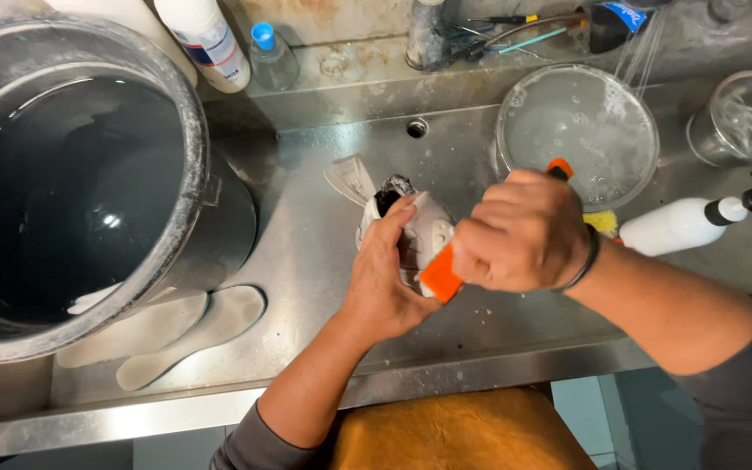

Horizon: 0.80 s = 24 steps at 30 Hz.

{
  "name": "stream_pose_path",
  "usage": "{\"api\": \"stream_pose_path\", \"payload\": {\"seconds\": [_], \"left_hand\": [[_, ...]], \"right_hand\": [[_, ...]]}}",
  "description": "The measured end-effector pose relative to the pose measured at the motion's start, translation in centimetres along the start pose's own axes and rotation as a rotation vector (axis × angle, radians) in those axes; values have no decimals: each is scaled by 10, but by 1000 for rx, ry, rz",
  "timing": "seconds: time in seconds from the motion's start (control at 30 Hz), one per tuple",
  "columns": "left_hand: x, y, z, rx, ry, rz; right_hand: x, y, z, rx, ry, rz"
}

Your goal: The person scrubs a white sneaker with an orange brush in a sink, focusing on the sole and sides. They rotate the shoe to clean different areas while water runs from the faucet.

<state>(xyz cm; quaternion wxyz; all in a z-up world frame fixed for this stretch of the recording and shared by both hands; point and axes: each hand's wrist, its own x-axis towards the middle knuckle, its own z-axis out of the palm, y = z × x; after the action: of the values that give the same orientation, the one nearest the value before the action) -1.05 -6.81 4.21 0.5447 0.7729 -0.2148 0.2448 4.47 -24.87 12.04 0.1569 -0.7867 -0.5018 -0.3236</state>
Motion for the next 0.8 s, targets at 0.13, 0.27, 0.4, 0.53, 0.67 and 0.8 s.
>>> {"api": "stream_pose_path", "payload": {"seconds": [0.13, 0.27, 0.4, 0.53, 0.67, 0.8], "left_hand": [[-11, -5, -9, 23, -193, -73], [-3, -11, -4, 36, -189, -45], [1, -2, -2, 74, -248, -196], [-1, -9, -1, -2, -179, -83], [-5, 2, -6, 57, -247, -229], [-6, -3, -8, -14, -213, -73]], "right_hand": [[-10, 40, -3, -272, -93, 41], [22, 14, -13, 18, -54, -125], [20, 41, -19, -230, -46, -139], [37, 15, -18, 12, -146, -307], [30, 22, -17, -33, -100, -215], [30, 5, -9, 93, -132, -235]]}}
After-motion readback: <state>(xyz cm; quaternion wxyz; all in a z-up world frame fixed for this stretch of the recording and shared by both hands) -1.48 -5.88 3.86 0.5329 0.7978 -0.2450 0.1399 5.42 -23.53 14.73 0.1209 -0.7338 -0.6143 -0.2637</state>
